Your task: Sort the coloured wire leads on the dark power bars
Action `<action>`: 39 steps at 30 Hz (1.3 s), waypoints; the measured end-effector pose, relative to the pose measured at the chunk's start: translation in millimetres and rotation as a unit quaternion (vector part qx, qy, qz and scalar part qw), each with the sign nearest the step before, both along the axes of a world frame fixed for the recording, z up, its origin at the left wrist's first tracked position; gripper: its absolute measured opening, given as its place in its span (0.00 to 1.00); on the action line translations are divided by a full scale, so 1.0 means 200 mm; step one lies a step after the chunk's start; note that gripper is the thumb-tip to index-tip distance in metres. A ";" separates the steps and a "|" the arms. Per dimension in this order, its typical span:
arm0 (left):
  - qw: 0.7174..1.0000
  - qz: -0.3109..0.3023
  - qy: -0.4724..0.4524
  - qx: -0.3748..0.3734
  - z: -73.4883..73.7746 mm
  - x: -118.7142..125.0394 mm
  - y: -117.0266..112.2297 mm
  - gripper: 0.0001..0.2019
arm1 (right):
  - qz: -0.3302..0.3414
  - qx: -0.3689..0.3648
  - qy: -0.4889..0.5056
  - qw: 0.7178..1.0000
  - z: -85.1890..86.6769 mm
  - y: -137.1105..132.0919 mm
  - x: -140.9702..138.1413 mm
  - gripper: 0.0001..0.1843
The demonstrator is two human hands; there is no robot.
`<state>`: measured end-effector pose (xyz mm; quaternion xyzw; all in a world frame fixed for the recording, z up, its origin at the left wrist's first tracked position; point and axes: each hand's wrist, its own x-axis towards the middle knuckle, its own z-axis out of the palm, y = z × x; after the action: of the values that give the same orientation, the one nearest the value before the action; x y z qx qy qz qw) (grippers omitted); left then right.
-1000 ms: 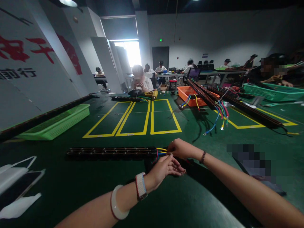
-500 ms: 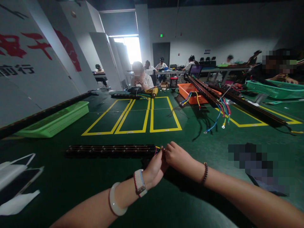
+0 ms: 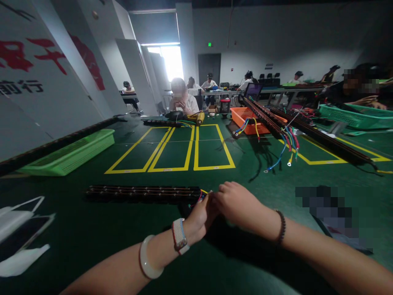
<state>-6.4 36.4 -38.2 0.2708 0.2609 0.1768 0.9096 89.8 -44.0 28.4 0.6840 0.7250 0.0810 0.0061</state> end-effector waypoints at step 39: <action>0.996 -0.057 -0.056 0.040 0.04 -0.01 -0.01 0.16 | -0.021 -0.092 0.185 0.978 -0.09 0.06 0.11 0.14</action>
<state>-9.0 34.6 -30.1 0.3109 0.1868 0.1501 0.9197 111.8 -32.9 10.3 0.6986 0.7035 -0.1139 -0.0639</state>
